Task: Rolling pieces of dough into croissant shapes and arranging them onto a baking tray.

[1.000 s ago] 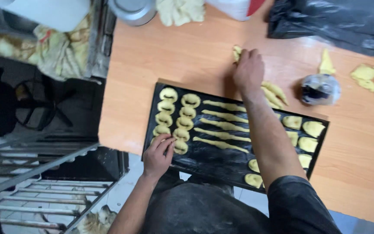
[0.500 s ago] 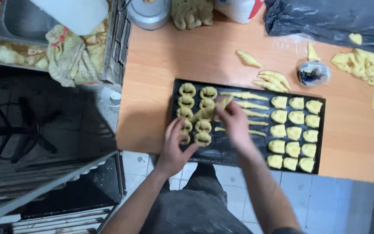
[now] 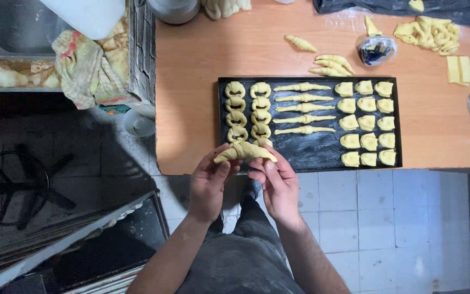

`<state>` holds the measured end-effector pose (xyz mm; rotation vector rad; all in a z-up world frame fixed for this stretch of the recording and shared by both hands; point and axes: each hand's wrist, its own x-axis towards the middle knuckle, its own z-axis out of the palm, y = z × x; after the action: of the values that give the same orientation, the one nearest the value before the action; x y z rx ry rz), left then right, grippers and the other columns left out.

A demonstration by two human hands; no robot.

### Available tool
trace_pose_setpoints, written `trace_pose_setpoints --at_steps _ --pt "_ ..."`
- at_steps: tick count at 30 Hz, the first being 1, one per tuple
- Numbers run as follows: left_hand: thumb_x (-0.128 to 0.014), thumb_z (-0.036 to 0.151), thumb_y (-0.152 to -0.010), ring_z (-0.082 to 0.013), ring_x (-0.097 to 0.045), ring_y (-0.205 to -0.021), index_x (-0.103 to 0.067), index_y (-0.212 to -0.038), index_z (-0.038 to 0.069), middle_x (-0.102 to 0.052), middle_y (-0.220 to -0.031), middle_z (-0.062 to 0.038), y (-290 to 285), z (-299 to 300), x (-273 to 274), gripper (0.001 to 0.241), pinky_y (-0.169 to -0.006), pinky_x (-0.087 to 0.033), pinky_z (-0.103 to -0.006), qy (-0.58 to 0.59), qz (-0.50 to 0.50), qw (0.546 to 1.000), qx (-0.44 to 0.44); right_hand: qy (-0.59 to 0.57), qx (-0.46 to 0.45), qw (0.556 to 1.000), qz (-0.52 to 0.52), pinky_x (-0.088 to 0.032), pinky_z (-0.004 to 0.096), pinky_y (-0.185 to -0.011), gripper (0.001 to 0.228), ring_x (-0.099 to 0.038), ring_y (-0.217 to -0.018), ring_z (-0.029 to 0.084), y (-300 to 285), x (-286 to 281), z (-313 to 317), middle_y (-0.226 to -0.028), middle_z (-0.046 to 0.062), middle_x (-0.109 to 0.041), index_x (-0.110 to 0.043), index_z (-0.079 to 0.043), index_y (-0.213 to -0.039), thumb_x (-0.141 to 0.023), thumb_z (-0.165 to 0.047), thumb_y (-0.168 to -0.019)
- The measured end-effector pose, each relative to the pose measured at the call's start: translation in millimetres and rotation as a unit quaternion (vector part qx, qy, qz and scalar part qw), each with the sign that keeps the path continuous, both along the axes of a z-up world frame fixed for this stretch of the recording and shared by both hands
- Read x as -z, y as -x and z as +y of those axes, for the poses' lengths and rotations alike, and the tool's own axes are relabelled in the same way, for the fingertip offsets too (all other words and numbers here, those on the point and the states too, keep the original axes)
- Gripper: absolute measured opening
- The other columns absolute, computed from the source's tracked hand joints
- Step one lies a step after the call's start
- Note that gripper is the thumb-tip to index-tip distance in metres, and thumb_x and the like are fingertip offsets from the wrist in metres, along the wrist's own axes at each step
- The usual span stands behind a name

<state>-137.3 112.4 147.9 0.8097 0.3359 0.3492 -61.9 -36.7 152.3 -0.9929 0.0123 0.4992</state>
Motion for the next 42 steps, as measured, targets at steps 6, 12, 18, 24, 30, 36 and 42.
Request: trace_pose_setpoints --at_steps 6,12,18,24,30,36,42 --pt "-0.059 0.029 -0.109 -0.0128 -0.067 -0.1 -0.058 -0.144 0.006 -0.067 -0.118 -0.007 15.7 -4.2 2.6 0.042 -0.084 -0.057 -0.024 -0.035 -0.016 0.999 0.004 0.045 0.091 0.994 -0.044 -0.056 0.028 -0.078 0.035 -0.067 -0.093 0.014 16.4 16.9 -9.8 -0.118 0.013 -0.067 -0.061 0.003 -0.139 -0.052 -0.019 -0.113" --pt "-0.061 0.028 -0.106 -0.0139 -0.068 -0.08 -0.066 -0.129 0.007 -0.072 -0.122 -0.009 25.3 22.8 20.4 0.032 -0.056 -0.05 -0.0191 0.129 -0.045 0.99 0.029 -0.208 -0.037 0.975 0.066 -0.058 0.031 -0.078 0.026 -0.07 -0.092 0.02 2.5 26.2 -63.6 -0.126 0.012 -0.068 -0.065 -0.003 -0.126 -0.053 -0.023 -0.113" --pt "-0.068 0.021 -0.091 -0.0184 -0.073 -0.1 -0.077 -0.108 0.006 -0.076 -0.109 -0.008 -3.8 68.7 41.2 0.025 -0.085 -0.058 -0.033 -0.425 0.034 0.769 0.476 0.338 -0.443 0.788 -0.264 -0.061 0.039 -0.089 0.019 -0.074 -0.102 0.027 -45.0 20.6 -67.6 -0.113 0.009 -0.076 -0.075 -0.005 -0.114 -0.069 -0.015 -0.1" --pt "-0.057 0.014 -0.089 -0.0277 -0.062 -0.117 -0.074 -0.106 0.003 -0.071 -0.124 -0.009 -19.0 30.6 149.7 0.026 -0.098 -0.052 -0.0399 -0.822 -0.033 0.541 0.174 0.444 -0.319 0.639 -0.541 -0.054 0.04 -0.096 0.032 -0.064 -0.118 0.031 -62.7 116.6 -39.9 -0.126 0.008 -0.069 -0.073 -0.009 -0.114 -0.07 -0.008 -0.082" --pt "-0.06 0.014 -0.086 -0.0263 -0.064 -0.103 -0.074 -0.104 0.004 -0.071 -0.103 -0.008 -23.7 20.6 135.9 0.025 -0.097 -0.052 -0.0392 -0.827 0.02 0.536 0.167 0.48 -0.323 0.61 -0.542 -0.054 0.038 -0.09 0.033 -0.065 -0.107 0.028 -60.2 121.1 -22.4 -0.114 0.005 -0.073 -0.076 -0.012 -0.113 -0.068 -0.01 -0.081" --pt "-0.062 0.012 -0.084 -0.0258 -0.066 -0.09 -0.073 -0.088 0.008 -0.072 -0.084 -0.005 -28.4 12.0 144.7 0.012 -0.091 -0.051 -0.0403 -0.814 0.059 0.566 0.117 0.532 -0.307 0.644 -0.457 -0.056 0.039 -0.083 0.016 -0.068 -0.094 0.026 -47.9 142.0 -9.3 -0.097 0.005 -0.075 -0.076 -0.012 -0.101 -0.074 -0.017 -0.086" --pt "-0.062 0.013 -0.088 -0.0263 -0.067 -0.103 -0.074 -0.092 0.008 -0.075 -0.098 -0.006 -16.5 6.6 163.7 0.014 -0.101 -0.05 -0.0394 -0.767 0.082 0.627 0.103 0.51 -0.241 0.669 -0.483 -0.055 0.039 -0.088 0.019 -0.066 -0.101 0.028 -25.3 129.0 -5.8 -0.111 0.008 -0.073 -0.075 -0.009 -0.108 -0.068 -0.014 -0.091"
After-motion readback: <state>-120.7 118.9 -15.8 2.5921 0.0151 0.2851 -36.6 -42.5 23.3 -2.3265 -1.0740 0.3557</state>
